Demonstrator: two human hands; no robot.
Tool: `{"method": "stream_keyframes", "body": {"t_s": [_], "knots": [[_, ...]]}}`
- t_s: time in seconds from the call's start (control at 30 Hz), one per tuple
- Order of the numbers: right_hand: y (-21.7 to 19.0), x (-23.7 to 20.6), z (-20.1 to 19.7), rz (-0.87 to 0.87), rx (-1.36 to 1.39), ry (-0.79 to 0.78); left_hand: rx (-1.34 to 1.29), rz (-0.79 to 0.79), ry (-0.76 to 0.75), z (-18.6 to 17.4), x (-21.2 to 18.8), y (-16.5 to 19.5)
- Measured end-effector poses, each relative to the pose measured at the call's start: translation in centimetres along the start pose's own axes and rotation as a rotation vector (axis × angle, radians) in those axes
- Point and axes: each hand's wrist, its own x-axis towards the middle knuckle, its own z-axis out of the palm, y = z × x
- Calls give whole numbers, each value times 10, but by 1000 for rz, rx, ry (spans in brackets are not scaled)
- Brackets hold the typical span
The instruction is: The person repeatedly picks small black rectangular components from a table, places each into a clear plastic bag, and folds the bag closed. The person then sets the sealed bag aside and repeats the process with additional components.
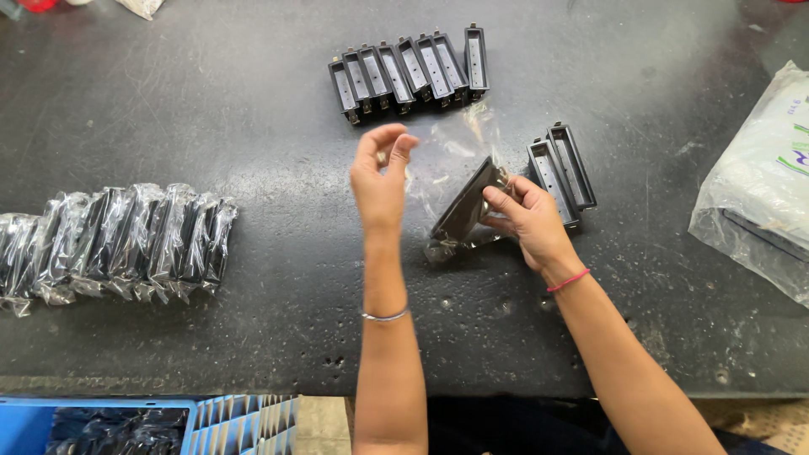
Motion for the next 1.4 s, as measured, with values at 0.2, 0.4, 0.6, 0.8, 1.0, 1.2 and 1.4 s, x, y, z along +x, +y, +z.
{"method": "stream_keyframes", "body": {"t_s": [0.2,0.4,0.6,0.8,1.0,1.2,1.4], "knots": [[-8,0,-2,-46,41,33,232,-103,-412,-18,-3,2],[-7,-1,-4,20,-23,-24,15,-147,-362,13,-8,-6],[-6,-2,-2,88,-79,-104,96,-116,-110,12,-11,9],[-5,-2,-6,74,-56,-160,-155,-175,-225,27,-14,-1],[-9,1,-16,20,12,-211,-360,-207,-485,24,-13,-7],[-16,-1,-19,4,18,-205,-346,-156,-583,20,-19,23],[-11,-1,-22,-30,-15,-255,67,5,-375,36,-29,42]]}}
